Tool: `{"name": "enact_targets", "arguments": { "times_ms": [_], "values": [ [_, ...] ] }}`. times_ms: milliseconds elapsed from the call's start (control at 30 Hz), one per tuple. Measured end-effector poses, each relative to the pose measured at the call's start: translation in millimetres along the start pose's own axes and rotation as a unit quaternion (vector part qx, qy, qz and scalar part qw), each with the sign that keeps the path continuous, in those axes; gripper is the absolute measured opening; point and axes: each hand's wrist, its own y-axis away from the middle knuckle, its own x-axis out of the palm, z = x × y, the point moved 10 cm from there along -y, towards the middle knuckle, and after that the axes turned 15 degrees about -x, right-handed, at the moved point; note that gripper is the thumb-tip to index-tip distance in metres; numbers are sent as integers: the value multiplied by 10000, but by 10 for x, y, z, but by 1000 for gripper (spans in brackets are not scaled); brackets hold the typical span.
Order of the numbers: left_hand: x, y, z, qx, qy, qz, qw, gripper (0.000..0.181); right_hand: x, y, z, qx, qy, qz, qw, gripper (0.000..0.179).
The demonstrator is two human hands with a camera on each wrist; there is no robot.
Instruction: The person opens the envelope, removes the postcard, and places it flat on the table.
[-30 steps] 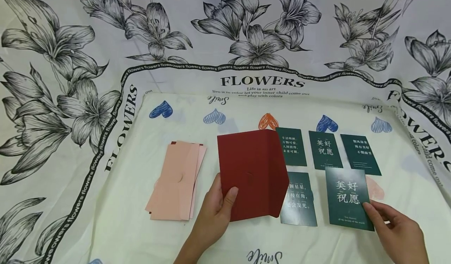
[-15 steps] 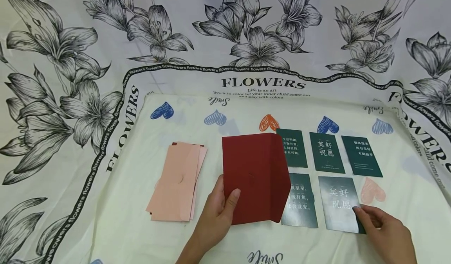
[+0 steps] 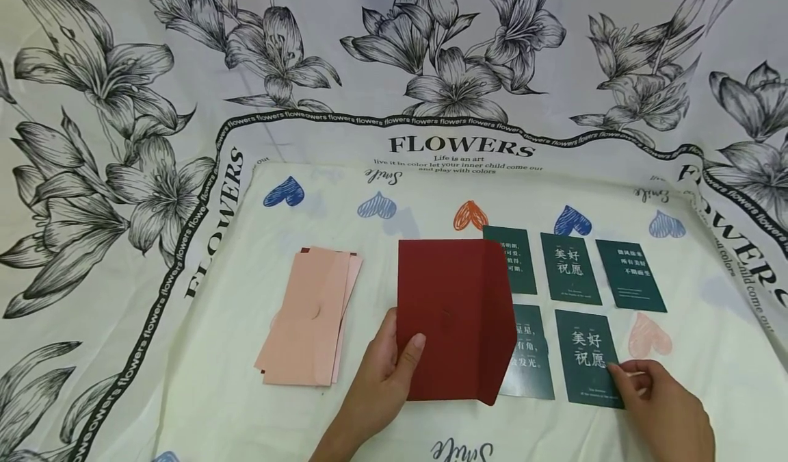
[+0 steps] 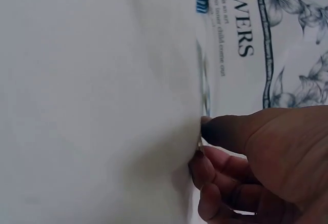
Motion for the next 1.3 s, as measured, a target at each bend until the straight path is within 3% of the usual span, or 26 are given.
{"name": "enact_targets", "arguments": {
  "times_ms": [167, 267, 367, 433, 533, 633, 700, 800, 867, 900, 967, 1300],
  "values": [
    [16, 7, -3, -24, 162, 25, 9999, 36, 25, -4, 71, -30, 252, -30, 9997, 43],
    [38, 9, -5, -30, 216, 99, 9997, 36, -44, 6, 172, -276, 357, -341, 9984, 41],
    [73, 16, -5, -49, 180, 155, 9997, 35, -148, 75, 411, -879, 125, -860, 9923, 38],
    [101, 23, -2, -52, 136, 166, 9998, 35, -206, 152, 663, -1411, -218, -1178, 9827, 34],
    [159, 31, 5, -32, 87, 205, 9997, 35, -210, 284, 1082, -2077, -1061, -1219, 9647, 28],
    [228, 33, 20, -17, 52, 264, 9996, 34, -136, 402, 1487, -2716, -2112, -745, 9360, 28],
    [273, 35, 30, 1, 28, 304, 9995, 34, -58, 479, 1720, -3086, -2864, -265, 9067, 32],
    [332, 43, 23, 89, -53, 334, 9994, 33, 49, 570, 1977, -3441, -3895, 388, 8534, 35],
    [355, 53, 24, 127, -107, 339, 9993, 33, 109, 608, 2081, -3476, -4270, 635, 8324, 35],
    [361, 57, 30, 125, -164, 307, 9993, 33, 128, 618, 2114, -3465, -4350, 662, 8284, 34],
    [373, 64, 38, 152, -303, 245, 9991, 34, 157, 633, 2172, -3453, -4460, 661, 8231, 33],
    [352, 52, 47, 367, -1034, -221, 9937, 59, 243, 659, 2270, -2993, -4254, 0, 8541, 27]
  ]
}}
